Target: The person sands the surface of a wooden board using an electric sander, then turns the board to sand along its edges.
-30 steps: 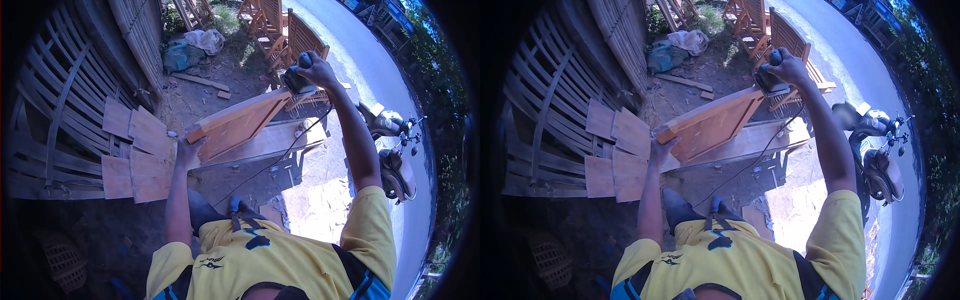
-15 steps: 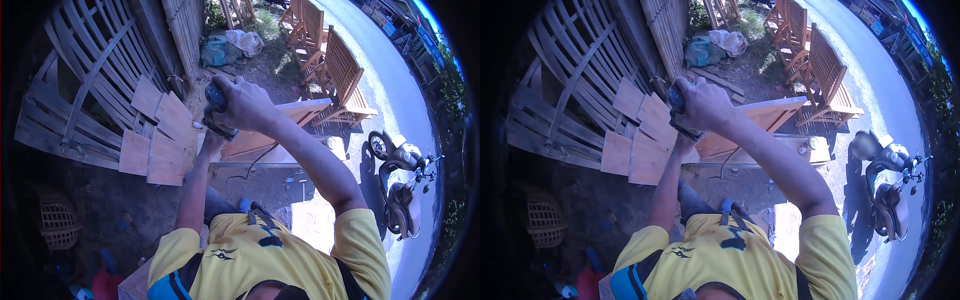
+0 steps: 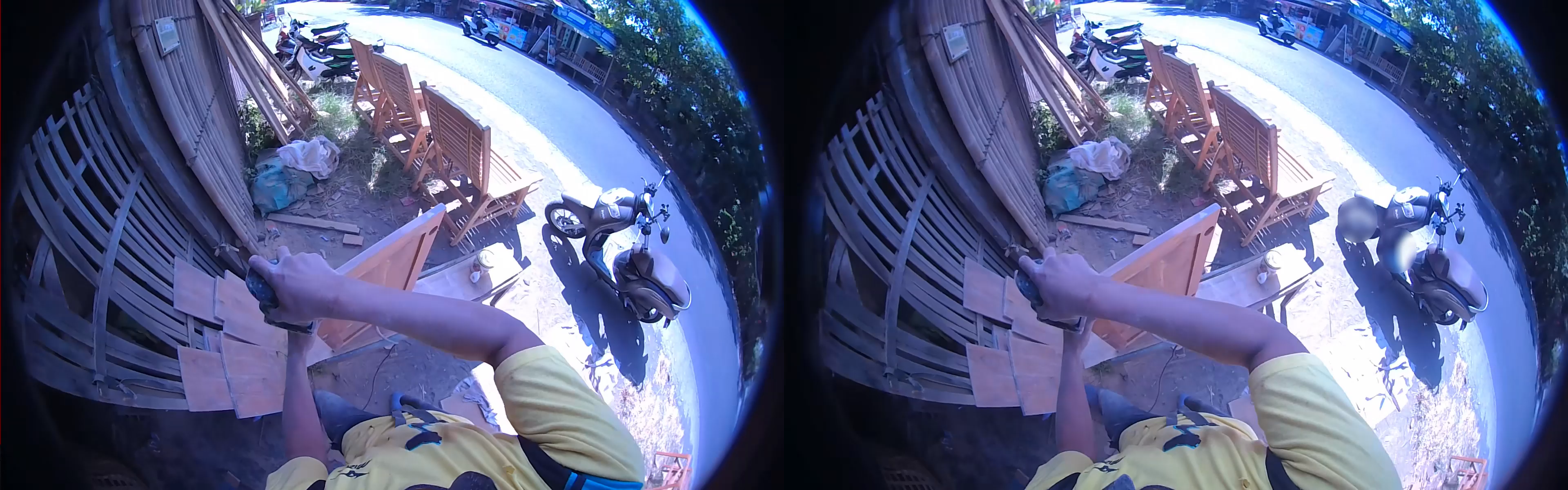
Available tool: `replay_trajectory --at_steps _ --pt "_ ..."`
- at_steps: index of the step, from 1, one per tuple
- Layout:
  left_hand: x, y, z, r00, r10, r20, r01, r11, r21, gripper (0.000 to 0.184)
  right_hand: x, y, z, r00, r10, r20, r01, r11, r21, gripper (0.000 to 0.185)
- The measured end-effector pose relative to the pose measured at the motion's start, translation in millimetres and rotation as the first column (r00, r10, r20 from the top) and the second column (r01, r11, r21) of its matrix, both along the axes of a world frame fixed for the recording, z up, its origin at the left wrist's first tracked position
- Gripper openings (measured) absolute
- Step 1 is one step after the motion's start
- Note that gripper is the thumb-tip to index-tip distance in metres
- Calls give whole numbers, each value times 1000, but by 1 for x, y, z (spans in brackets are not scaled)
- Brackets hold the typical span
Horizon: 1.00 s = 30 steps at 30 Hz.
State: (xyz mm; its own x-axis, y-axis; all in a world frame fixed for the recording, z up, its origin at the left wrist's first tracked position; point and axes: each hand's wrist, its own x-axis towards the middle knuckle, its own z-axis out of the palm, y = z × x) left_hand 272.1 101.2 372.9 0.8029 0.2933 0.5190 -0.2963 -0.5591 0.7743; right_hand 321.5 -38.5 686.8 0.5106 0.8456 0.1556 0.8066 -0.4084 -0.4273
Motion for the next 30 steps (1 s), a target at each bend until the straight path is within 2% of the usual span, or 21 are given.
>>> replay_trajectory --at_steps 1,3,6,7,9,10,13,15,16,17,19,20,22,26,28,30 --pt "0 4 -11 998 33 57 -40 991 129 53 -7 3 -2 999 38 0 -38 999 18 80" --pt "-3 5 -1 998 -34 -61 31 998 -52 52 -8 -1 -4 999 40 21 -41 999 20 79" --pt "-4 1 20 966 -149 -213 72 940 -333 51 21 -33 2 997 -80 -5 80 997 -12 82" --pt "-7 -1 28 963 -170 -210 93 939 -332 51 33 -48 -1 990 -137 21 136 990 27 84" --pt "-11 -5 38 931 -135 -339 -4 925 -379 45 59 -82 0 970 -239 41 240 970 -23 86" --pt "-8 -6 35 961 -93 -262 -3 938 -346 40 71 -100 2 953 -300 42 302 952 -45 86" --pt "-7 -6 33 959 -132 -250 17 910 -415 39 115 -153 7 885 -460 72 465 875 -132 85" --pt "-9 -5 37 941 -125 -313 -11 917 -399 39 154 -186 -9 813 -563 147 572 820 -26 77" --pt "-9 -6 41 919 -127 -373 -29 922 -387 39 167 -201 -4 788 -607 104 615 786 -66 75" --pt "-8 -7 41 924 -79 -374 -79 917 -390 39 180 -213 -5 769 -624 136 636 768 -75 77" --pt "-7 -10 42 949 -123 -290 -14 903 -429 36 186 -221 -2 748 -650 130 661 748 -65 79" --pt "-8 -9 47 953 -80 -292 -57 900 -431 36 188 -219 -2 771 -625 120 634 771 -63 79" --pt "-7 -9 55 932 -127 -340 -14 923 -384 37 177 -201 -3 804 -583 119 593 802 -74 83" --pt "-1 -8 45 947 -138 -289 -5 895 -446 40 122 -129 2 895 -426 130 439 892 -104 87" --pt "1 -3 33 940 -156 -304 -2 888 -460 39 88 -86 7 949 -305 85 311 947 -77 84" --pt "1 -2 42 934 -157 -322 4 903 -430 38 61 -45 4 982 -170 77 174 984 -45 82"
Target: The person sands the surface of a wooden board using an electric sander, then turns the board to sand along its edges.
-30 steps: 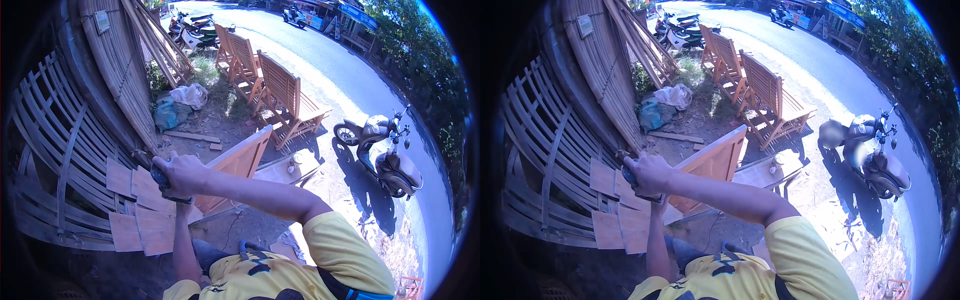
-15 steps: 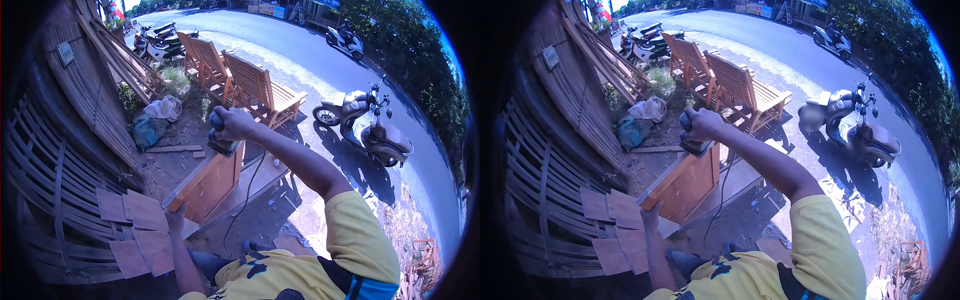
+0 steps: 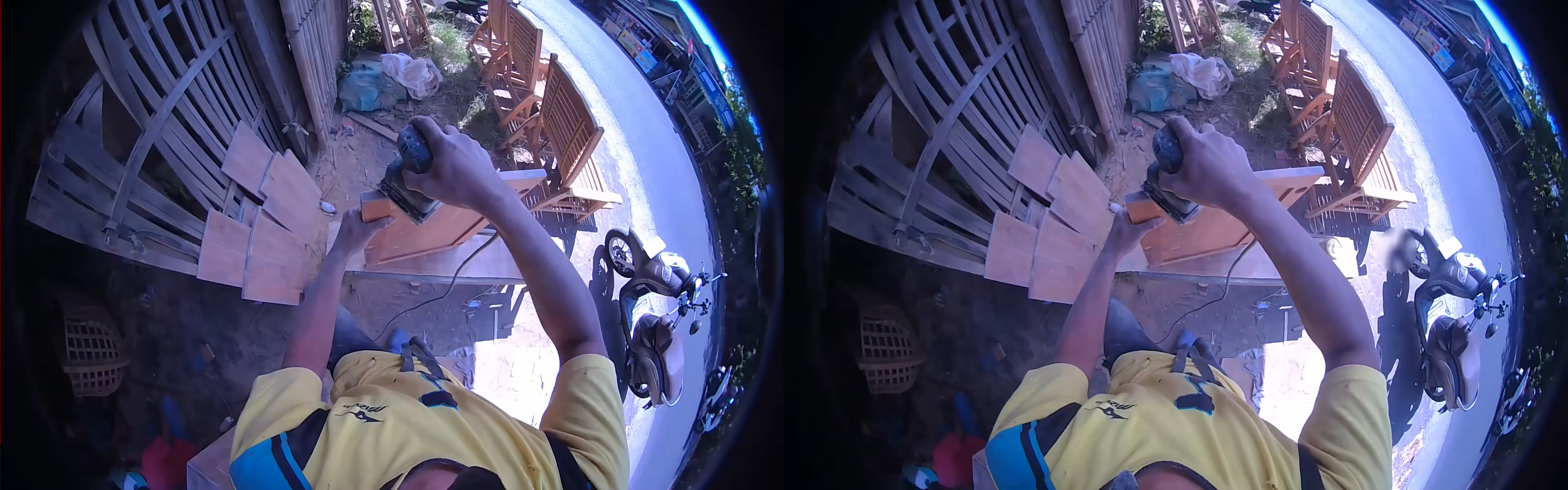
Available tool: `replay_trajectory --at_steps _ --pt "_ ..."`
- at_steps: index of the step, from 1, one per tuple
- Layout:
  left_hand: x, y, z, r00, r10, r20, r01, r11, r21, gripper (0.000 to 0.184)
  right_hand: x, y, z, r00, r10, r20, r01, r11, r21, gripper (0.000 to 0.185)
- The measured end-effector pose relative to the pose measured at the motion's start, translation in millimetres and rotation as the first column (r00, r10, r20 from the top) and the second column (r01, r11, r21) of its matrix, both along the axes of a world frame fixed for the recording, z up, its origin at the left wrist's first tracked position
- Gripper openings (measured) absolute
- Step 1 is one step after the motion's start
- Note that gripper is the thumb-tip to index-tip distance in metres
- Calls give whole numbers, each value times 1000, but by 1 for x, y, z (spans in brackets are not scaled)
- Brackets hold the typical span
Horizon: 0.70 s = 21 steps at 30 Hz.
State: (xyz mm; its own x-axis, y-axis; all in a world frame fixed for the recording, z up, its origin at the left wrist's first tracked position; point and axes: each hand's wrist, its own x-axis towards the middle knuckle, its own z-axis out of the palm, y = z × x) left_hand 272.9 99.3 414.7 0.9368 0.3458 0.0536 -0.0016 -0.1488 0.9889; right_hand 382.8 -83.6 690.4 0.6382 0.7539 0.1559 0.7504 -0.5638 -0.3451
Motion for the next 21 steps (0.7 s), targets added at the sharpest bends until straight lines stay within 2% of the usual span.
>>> replay_trajectory --at_steps 1,2,4,5,7,8,9,10,11,13,14,16,17,19,21 --pt "1 -8 12 1000 21 -9 -21 1000 -2 38 -13 19 0 998 66 10 -66 998 17 82" --pt "5 -20 26 970 123 210 -117 992 -38 37 -30 34 15 989 137 -55 -136 991 9 82" --pt "7 -25 21 886 232 402 -213 973 -91 37 -40 55 7 975 224 -10 -224 975 12 76" --pt "11 -24 17 881 232 413 -227 972 -60 37 -42 60 2 966 256 44 -258 966 26 71" --pt "12 -13 9 868 257 425 -264 963 -43 37 -41 48 9 973 230 24 -230 973 -1 76" --pt "7 -3 4 970 111 215 -129 989 76 39 -37 39 11 981 192 7 -191 981 -22 81" --pt "0 5 1 999 -31 -23 34 987 155 41 -23 27 3 990 139 40 -139 990 -4 81" --pt "-1 2 6 993 11 -115 3 992 125 46 -12 14 4 995 94 39 -94 995 -17 81" --pt "1 -1 6 993 43 -110 -29 992 120 46 6 -2 -4 995 82 57 -84 996 27 83" --pt "0 -3 7 997 9 -79 -5 999 49 53 29 -20 0 997 -47 65 50 998 -47 80" --pt "0 -4 9 998 3 -57 0 999 51 54 32 -22 4 999 -38 19 38 999 -13 77" --pt "-4 -2 22 997 16 -71 -9 996 89 55 30 -18 3 999 6 46 -6 1000 6 68" --pt "-1 1 24 984 27 -176 -3 991 135 53 23 -9 2 999 41 22 -41 999 11 65" --pt "-6 -5 21 998 68 3 -68 997 20 47 -3 15 3 988 153 -4 -153 987 56 69" --pt "-5 -2 19 1000 28 -14 -27 998 56 50 -19 38 -4 972 237 1 -237 970 62 70"
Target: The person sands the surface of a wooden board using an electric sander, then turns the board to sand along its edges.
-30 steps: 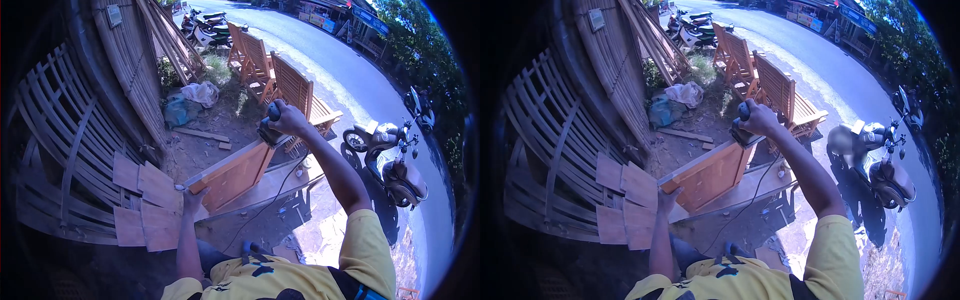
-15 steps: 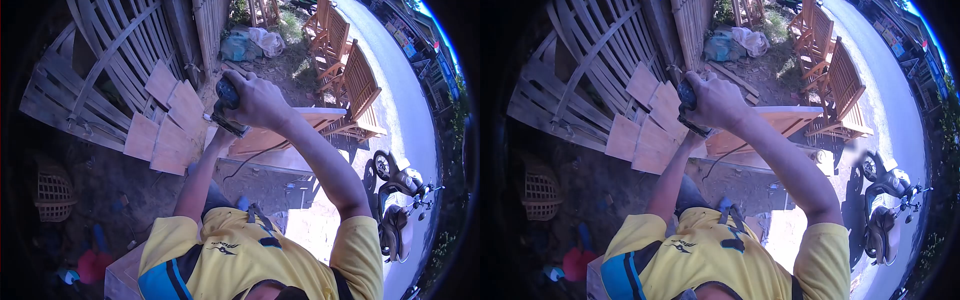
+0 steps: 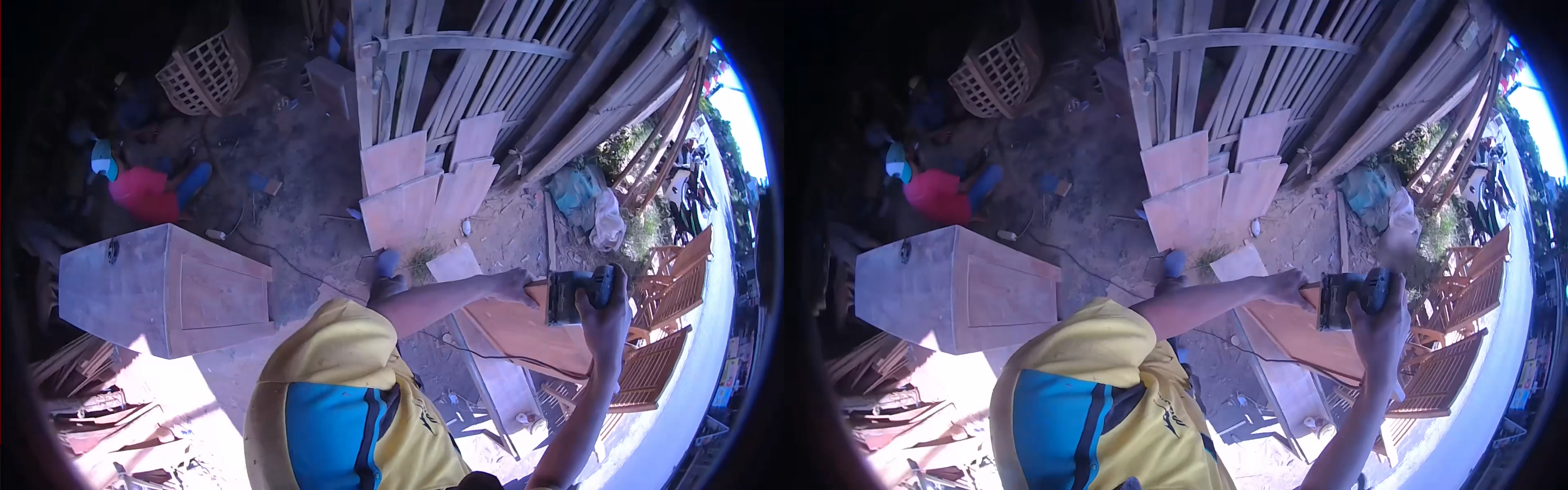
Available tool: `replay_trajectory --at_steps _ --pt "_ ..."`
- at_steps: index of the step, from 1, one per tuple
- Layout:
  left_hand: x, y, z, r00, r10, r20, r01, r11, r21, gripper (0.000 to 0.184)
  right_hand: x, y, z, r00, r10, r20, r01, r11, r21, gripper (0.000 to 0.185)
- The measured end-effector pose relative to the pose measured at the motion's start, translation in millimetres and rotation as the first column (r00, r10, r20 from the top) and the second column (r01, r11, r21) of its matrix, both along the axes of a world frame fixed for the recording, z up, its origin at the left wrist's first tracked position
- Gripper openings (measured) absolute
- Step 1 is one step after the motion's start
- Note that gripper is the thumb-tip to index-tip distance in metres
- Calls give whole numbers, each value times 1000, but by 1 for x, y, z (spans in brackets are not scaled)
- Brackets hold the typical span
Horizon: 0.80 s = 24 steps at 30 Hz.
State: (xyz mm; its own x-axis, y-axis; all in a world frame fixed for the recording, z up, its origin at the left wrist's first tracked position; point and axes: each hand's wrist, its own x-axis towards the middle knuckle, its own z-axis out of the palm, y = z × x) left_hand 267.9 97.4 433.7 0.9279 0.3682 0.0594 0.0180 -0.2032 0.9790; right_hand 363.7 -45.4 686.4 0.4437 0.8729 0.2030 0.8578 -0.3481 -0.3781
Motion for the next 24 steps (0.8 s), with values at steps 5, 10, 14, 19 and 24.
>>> replay_trajectory --at_steps 5,10,14,19,24 --pt "-2 -7 -6 999 20 47 -21 999 32 55 -10 5 7 990 138 12 -139 990 29 74" --pt "4 -8 -12 997 -9 71 13 999 -46 57 80 -87 -17 991 -124 54 124 992 4 79" --pt "6 -7 -11 1000 12 3 -12 997 71 57 147 -151 -23 955 -278 106 279 960 6 77" --pt "2 -9 -12 997 -12 76 14 999 -33 57 126 -141 -17 949 -311 47 311 950 -7 78" --pt "-15 -6 12 999 -4 -43 3 1000 -9 57 34 -67 -17 994 -9 108 0 997 83 76"
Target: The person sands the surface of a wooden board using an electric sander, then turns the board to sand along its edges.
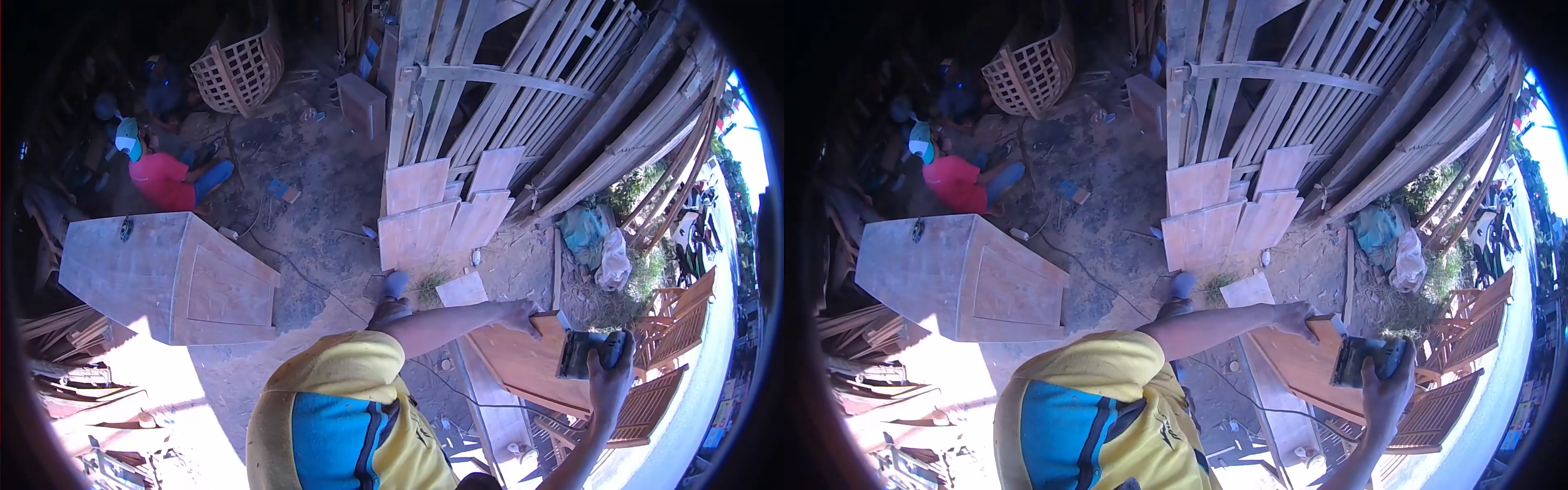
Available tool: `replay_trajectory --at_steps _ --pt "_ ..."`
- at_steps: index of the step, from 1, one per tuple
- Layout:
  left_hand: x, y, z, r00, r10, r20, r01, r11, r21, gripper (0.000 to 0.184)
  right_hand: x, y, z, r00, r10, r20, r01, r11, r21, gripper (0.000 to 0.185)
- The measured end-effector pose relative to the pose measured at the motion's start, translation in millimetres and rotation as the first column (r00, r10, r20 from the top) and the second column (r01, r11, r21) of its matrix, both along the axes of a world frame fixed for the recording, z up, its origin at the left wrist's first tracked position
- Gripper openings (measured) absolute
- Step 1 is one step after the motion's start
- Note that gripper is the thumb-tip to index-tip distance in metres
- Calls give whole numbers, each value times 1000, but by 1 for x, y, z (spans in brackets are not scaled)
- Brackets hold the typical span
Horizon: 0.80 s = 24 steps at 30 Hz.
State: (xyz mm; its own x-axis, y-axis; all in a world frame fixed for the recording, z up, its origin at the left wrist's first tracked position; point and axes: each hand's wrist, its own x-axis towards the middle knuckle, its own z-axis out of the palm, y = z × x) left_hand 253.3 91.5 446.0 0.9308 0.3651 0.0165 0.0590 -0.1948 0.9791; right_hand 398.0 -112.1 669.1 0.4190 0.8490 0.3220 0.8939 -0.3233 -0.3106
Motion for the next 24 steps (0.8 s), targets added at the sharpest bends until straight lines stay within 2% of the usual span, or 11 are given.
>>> replay_trajectory --at_steps 3,4,5,6,7,9,12,14,16,20,24 --pt "16 4 -31 995 -1 -100 11 995 102 52 -37 12 29 990 -48 -134 34 994 -105 74" --pt "-2 -2 6 1000 -6 11 6 1000 7 50 -30 3 23 997 -75 -30 73 994 -80 75" --pt "0 -1 3 999 -26 -35 26 1000 -9 48 -24 -5 24 986 -165 -33 162 983 -83 77" --pt "5 1 -7 998 -34 -59 36 998 43 47 -12 -20 24 975 -222 -13 219 971 -94 80" --pt "5 -3 -12 999 -20 -42 18 998 -63 48 4 -35 22 951 -306 -42 299 947 -117 81" --pt "13 4 -38 998 -59 23 61 993 -98 44 42 -74 17 900 -435 -21 428 893 -136 80" --pt "8 -1 -24 996 -80 50 85 991 -105 41 102 -132 16 786 -618 -18 601 771 -209 81" --pt "6 -2 -22 998 -49 31 53 991 -121 39 130 -161 11 743 -669 -6 658 732 -174 81" --pt "5 -4 -20 999 -45 22 47 992 -114 37 138 -170 6 722 -691 -27 676 714 -183 80" --pt "3 -5 -13 998 -14 -55 10 998 -68 41 88 -120 8 820 -573 5 568 811 -143 81" --pt "9 8 -49 996 17 82 -20 999 44 47 20 -84 14 900 -427 -84 411 897 -161 82"
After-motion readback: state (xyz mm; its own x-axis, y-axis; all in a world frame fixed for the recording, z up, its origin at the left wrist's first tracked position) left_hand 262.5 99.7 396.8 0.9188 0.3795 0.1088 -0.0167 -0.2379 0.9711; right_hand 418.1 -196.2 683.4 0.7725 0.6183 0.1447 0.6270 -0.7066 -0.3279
